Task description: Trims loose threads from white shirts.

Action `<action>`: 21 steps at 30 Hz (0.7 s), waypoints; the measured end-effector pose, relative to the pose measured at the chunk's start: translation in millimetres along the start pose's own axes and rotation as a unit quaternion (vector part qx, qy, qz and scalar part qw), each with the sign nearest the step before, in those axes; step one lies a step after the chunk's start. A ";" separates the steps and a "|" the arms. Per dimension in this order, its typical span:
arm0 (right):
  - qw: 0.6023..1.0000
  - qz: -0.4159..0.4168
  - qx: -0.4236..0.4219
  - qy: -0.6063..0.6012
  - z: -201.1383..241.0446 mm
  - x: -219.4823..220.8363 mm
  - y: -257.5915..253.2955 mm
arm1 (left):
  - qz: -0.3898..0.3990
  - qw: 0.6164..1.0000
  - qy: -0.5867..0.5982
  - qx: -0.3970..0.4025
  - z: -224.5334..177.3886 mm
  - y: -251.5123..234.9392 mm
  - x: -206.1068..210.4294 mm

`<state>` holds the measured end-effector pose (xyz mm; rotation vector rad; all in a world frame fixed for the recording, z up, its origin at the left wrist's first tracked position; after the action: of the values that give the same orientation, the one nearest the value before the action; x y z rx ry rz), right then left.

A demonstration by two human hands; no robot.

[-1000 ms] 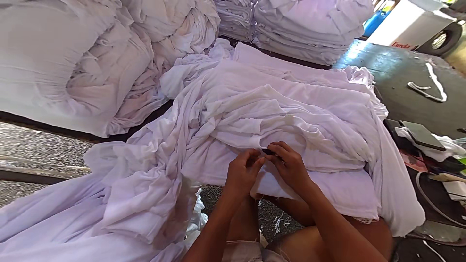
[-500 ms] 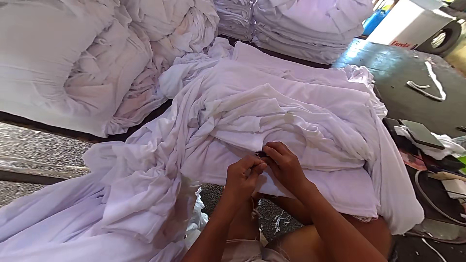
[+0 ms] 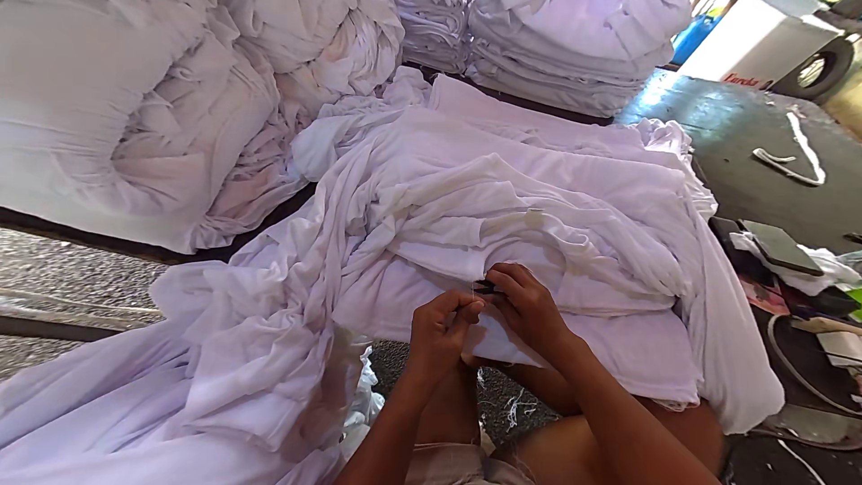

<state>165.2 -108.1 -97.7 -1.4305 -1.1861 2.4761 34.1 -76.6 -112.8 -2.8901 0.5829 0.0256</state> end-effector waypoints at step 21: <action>0.995 0.035 0.005 -0.094 15.2 -12.4 -14.9 | -0.027 0.939 -0.341 -0.016 -19.7 -54.3 -3.9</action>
<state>156.2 -111.4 -75.1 -1.2809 -1.1690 2.7129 51.0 -29.9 -83.3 -2.6560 0.3621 0.9855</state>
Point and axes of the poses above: each hand's wrist, its own y-axis away from the middle knuckle, its own x-axis out of the palm, z = x × y, the point moved 10 cm from there along -y, towards the middle knuckle, and after that the axes turned 13 degrees about -x, right-handed, at the moved point
